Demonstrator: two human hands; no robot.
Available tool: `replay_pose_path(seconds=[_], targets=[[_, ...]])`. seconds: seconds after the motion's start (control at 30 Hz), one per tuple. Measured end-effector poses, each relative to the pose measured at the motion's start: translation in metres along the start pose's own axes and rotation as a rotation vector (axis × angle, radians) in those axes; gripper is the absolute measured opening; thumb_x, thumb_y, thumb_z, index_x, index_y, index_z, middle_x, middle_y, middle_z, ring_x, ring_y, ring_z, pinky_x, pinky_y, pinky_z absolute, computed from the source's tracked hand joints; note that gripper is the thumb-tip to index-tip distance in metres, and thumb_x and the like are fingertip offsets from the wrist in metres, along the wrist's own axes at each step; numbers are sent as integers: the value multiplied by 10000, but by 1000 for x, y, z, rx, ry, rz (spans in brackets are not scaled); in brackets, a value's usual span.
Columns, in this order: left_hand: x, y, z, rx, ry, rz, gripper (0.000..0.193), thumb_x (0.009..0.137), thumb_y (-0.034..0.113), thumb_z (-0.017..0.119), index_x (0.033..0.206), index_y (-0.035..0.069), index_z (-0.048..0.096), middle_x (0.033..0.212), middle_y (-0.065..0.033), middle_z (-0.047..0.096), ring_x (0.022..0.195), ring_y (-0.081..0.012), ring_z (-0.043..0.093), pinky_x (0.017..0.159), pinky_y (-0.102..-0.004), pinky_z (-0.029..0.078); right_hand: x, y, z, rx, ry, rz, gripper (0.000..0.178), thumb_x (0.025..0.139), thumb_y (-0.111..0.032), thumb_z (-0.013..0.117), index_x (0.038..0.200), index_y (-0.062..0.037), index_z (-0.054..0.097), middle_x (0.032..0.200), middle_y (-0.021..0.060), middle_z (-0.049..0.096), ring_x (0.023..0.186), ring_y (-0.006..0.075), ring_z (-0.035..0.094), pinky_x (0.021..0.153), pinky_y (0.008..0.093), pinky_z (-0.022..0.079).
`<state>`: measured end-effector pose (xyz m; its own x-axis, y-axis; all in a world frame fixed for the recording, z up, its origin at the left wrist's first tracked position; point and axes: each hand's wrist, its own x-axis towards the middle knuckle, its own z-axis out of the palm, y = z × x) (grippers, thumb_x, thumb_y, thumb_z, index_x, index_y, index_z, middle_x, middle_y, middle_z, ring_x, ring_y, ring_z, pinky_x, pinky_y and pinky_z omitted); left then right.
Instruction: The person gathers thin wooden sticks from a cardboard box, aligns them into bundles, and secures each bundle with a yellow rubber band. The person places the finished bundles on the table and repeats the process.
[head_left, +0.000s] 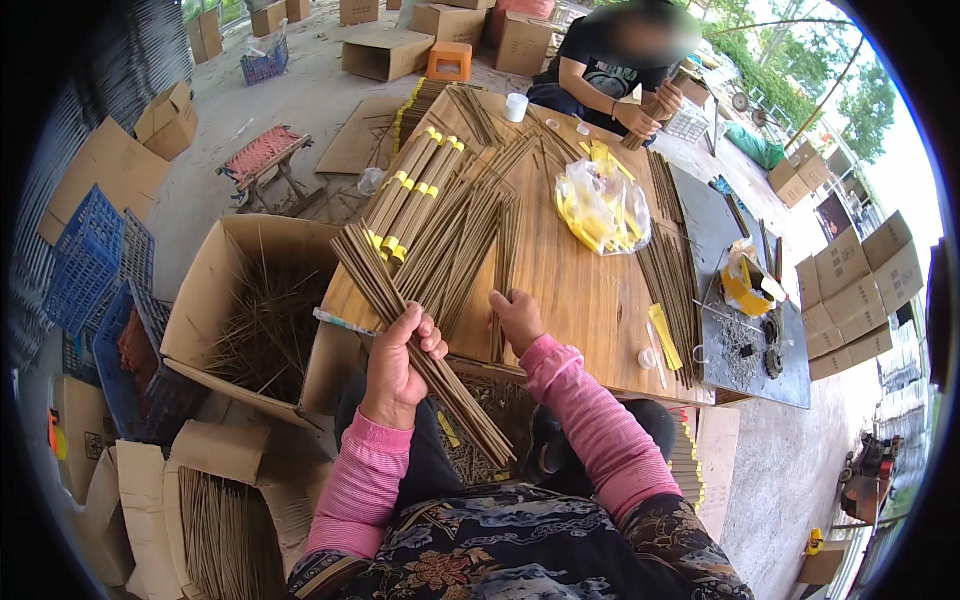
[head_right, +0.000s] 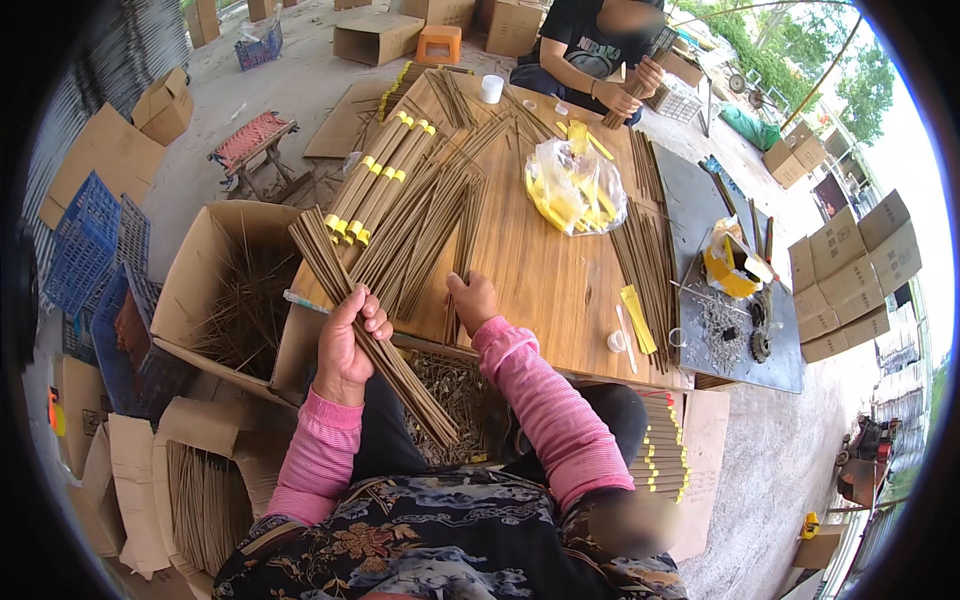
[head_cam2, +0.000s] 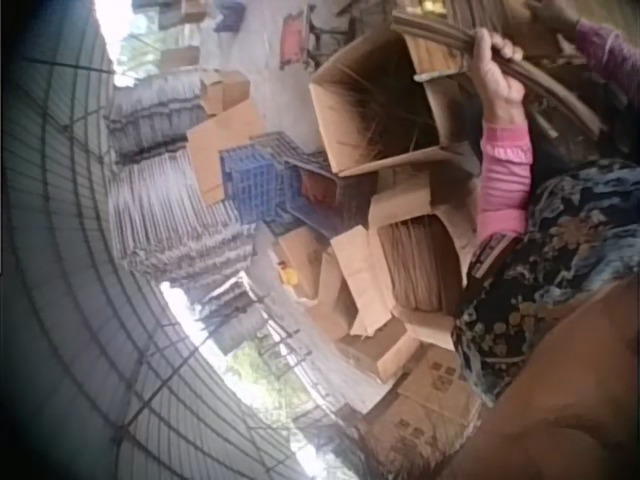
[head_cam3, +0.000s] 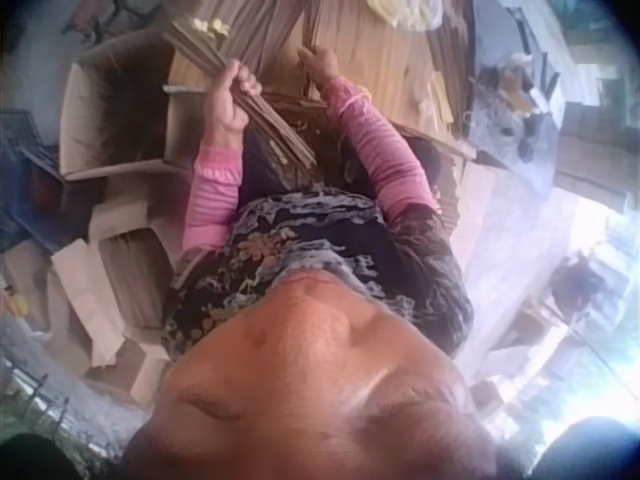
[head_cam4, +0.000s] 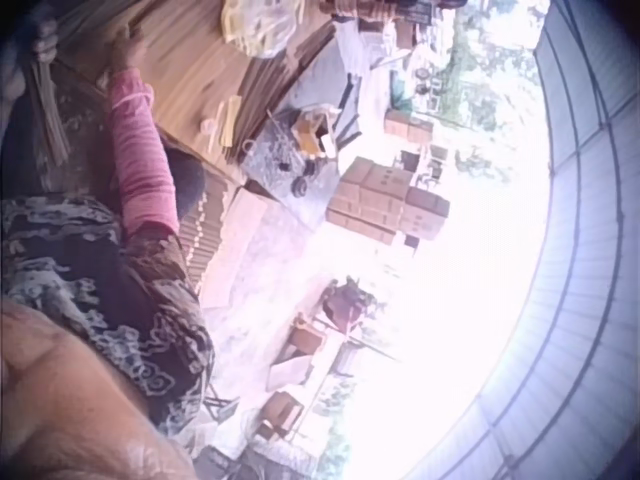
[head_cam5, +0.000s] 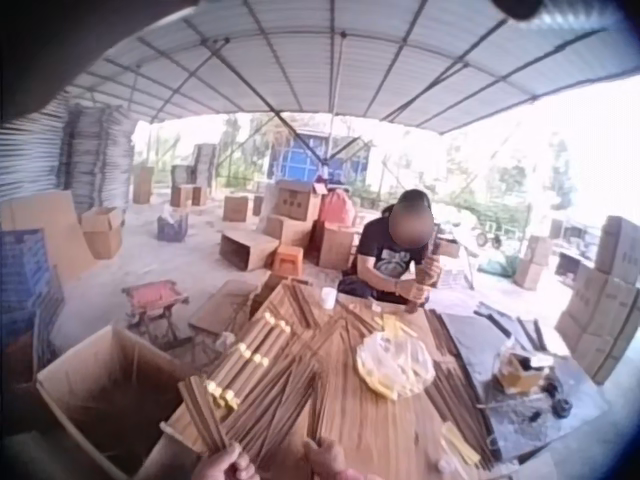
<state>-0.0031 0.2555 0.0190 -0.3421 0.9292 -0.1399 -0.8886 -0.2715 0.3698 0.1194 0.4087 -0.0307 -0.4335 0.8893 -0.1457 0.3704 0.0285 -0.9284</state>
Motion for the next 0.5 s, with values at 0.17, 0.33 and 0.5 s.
replay_pose_path(seconds=[0.17, 0.33, 0.5], targets=[[-1, 5, 6, 58, 24, 51, 100, 825, 168, 602, 824, 123, 513, 645, 5, 456, 542, -96, 430, 498, -241, 378, 25, -7, 15, -252, -163, 114, 520, 786, -419, 553, 849, 96, 562, 728, 224, 607, 713, 317, 619, 654, 393, 480], [1, -3, 16, 92, -4, 38, 85, 829, 155, 595, 828, 124, 515, 646, 2, 461, 536, -99, 434, 488, -243, 381, 33, 5, 8, -439, -88, 23, 541, 796, -388, 514, 1079, 74, 501, 849, 243, 612, 812, 343, 613, 726, 373, 480], [7, -15, 40, 173, -37, 48, 74, 833, 137, 586, 838, 120, 514, 652, -5, 478, 534, -103, 452, 482, -245, 385, 32, 11, -7, -254, -153, -46, 487, 782, -286, 529, 1156, 20, 470, 916, 230, 601, 827, 293, 612, 714, 361, 485]])
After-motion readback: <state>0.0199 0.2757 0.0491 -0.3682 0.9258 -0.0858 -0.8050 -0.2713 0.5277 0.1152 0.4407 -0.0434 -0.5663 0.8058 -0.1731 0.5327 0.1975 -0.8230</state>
